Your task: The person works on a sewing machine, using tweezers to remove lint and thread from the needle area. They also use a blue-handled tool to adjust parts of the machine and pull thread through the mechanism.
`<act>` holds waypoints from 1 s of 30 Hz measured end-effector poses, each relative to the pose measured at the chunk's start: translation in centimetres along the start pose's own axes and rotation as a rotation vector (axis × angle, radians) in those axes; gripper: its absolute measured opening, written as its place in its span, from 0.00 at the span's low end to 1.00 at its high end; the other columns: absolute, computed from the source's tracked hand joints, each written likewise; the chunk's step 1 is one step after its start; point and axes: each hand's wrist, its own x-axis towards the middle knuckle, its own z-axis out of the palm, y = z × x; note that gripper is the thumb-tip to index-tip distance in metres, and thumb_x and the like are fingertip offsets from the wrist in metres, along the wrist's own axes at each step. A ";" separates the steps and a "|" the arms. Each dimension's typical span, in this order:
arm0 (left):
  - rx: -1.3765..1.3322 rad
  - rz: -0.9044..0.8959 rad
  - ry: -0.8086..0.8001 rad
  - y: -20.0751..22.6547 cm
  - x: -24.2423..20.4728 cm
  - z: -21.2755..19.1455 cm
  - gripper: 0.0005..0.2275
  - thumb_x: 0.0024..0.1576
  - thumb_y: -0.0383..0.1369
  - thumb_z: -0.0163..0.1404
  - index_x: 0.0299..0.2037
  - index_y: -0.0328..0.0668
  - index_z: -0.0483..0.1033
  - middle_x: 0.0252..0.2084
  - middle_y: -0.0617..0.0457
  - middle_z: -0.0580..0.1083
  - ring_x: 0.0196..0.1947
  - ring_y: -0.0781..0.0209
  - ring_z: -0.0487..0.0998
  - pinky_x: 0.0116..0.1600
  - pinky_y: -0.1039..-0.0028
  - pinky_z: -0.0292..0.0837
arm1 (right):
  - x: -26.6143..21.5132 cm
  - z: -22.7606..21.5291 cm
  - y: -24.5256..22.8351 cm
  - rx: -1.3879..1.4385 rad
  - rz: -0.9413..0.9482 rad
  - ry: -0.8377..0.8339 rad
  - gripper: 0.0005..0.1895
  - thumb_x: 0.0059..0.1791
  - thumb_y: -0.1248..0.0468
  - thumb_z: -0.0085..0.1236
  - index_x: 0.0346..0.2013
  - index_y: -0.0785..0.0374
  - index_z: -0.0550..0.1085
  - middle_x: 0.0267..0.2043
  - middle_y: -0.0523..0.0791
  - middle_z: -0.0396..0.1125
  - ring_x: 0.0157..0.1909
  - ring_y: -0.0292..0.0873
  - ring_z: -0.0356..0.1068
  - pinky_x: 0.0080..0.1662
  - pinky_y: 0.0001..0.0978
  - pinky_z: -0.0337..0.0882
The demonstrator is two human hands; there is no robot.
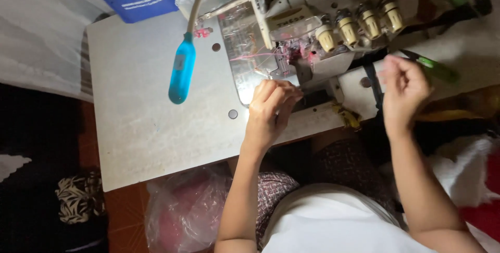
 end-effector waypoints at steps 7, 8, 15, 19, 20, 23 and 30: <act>-0.052 -0.061 0.090 1.1 0.1 0.9 0.05 0.55 0.18 0.51 0.36 0.37 0.71 0.37 0.50 0.73 0.40 0.57 0.74 0.46 0.71 0.64 | 3.4 -0.7 6.1 -0.425 -0.232 0.074 0.04 0.52 0.75 0.58 0.41 0.73 0.76 0.40 0.55 0.74 0.39 0.49 0.73 0.41 0.38 0.71; -0.071 -0.073 0.108 1.0 0.1 0.8 0.05 0.54 0.17 0.52 0.35 0.34 0.71 0.35 0.49 0.73 0.38 0.56 0.73 0.45 0.72 0.67 | 3.2 -0.3 5.5 -0.553 -0.214 0.103 0.05 0.50 0.72 0.60 0.40 0.70 0.77 0.40 0.53 0.75 0.38 0.51 0.75 0.38 0.39 0.71; -0.065 -0.089 0.103 0.9 0.3 0.9 0.04 0.55 0.19 0.53 0.35 0.34 0.72 0.35 0.49 0.73 0.38 0.57 0.74 0.45 0.71 0.68 | 3.4 -0.4 6.6 -0.548 -0.202 -0.016 0.06 0.51 0.73 0.64 0.39 0.72 0.74 0.39 0.53 0.72 0.36 0.47 0.70 0.35 0.37 0.70; -0.079 -0.102 0.108 1.0 0.3 0.9 0.04 0.55 0.18 0.52 0.34 0.34 0.71 0.34 0.49 0.73 0.37 0.57 0.74 0.45 0.71 0.67 | 4.4 -2.0 7.6 -0.449 -0.156 -0.115 0.04 0.53 0.74 0.62 0.36 0.71 0.74 0.37 0.52 0.73 0.34 0.44 0.70 0.38 0.34 0.71; -0.087 -0.102 0.106 1.0 0.3 0.9 0.04 0.55 0.18 0.52 0.35 0.34 0.71 0.34 0.49 0.73 0.38 0.57 0.74 0.45 0.72 0.68 | 4.7 -2.5 8.1 -0.375 -0.177 -0.159 0.05 0.53 0.76 0.61 0.33 0.72 0.73 0.35 0.53 0.72 0.34 0.45 0.72 0.35 0.35 0.72; -0.093 -0.104 0.099 1.0 0.2 0.6 0.03 0.56 0.19 0.51 0.34 0.34 0.71 0.34 0.49 0.73 0.37 0.56 0.74 0.45 0.71 0.67 | 6.5 -2.7 7.5 -0.120 0.036 -0.068 0.18 0.44 0.81 0.52 0.45 0.62 0.72 0.42 0.47 0.69 0.41 0.42 0.71 0.42 0.34 0.77; -0.051 -0.107 0.112 0.6 -0.6 1.0 0.01 0.58 0.25 0.52 0.36 0.36 0.74 0.34 0.51 0.73 0.35 0.58 0.73 0.42 0.72 0.67 | 8.6 -5.6 -1.1 -0.027 -0.266 -0.125 0.15 0.54 0.94 0.39 0.50 0.82 0.61 0.43 0.65 0.64 0.31 0.51 0.66 0.33 0.36 0.73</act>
